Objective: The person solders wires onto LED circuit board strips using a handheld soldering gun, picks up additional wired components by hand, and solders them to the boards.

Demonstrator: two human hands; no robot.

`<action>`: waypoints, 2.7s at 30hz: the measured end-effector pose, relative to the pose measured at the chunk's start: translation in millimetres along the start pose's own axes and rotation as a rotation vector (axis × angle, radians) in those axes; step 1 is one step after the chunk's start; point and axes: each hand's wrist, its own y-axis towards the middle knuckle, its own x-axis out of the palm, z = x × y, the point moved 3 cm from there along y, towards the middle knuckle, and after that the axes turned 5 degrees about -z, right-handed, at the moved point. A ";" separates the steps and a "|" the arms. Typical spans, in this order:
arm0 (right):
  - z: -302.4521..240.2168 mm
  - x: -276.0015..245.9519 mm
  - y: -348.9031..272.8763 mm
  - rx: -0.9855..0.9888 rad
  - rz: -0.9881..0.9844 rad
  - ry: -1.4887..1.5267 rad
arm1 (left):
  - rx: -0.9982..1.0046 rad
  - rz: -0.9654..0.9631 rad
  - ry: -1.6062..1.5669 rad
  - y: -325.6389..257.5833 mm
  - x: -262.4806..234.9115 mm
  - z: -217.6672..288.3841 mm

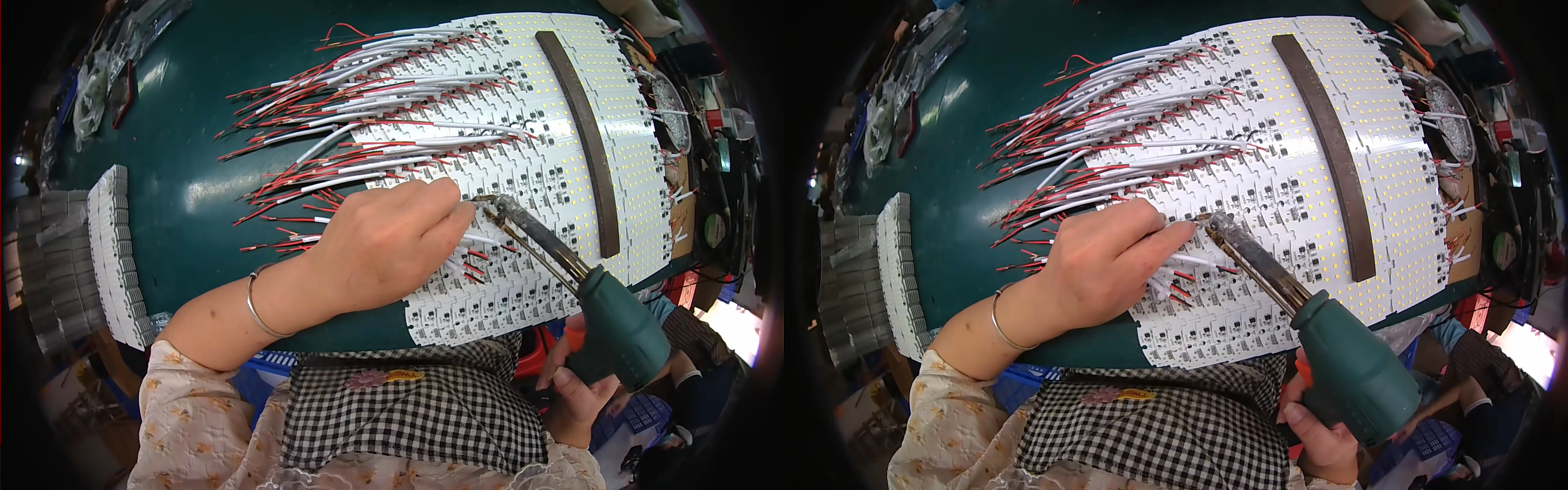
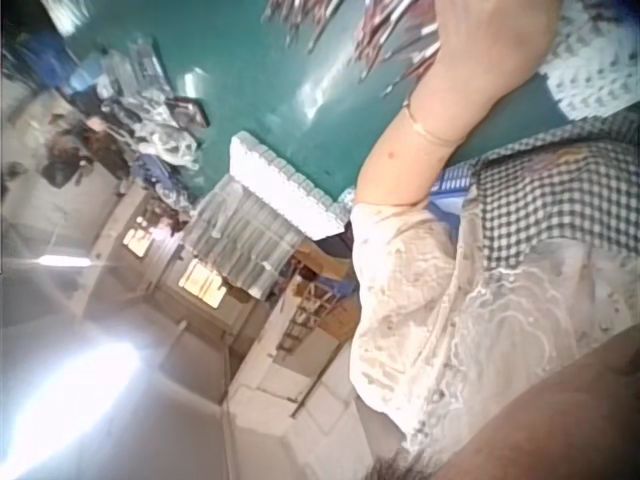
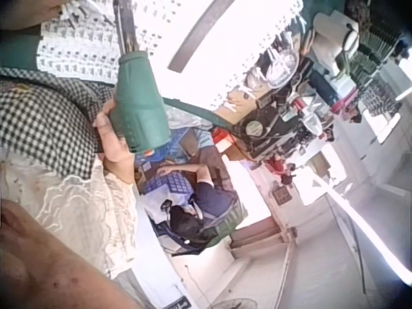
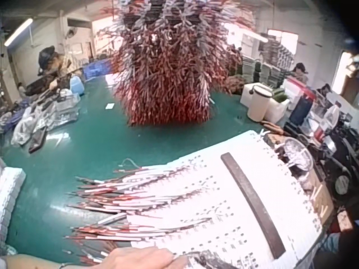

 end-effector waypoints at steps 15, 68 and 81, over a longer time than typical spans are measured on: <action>1.1 1.3 1.6 -0.074 0.053 -0.014 | -0.025 -0.012 -0.004 -2.7 1.6 -2.2; 1.3 -13.9 -1.9 -0.125 -0.015 0.088 | 0.010 0.026 -0.002 3.1 4.2 -5.0; 6.6 -7.8 -13.5 -0.025 -0.001 0.058 | 0.030 -0.036 -0.202 5.4 5.9 -13.0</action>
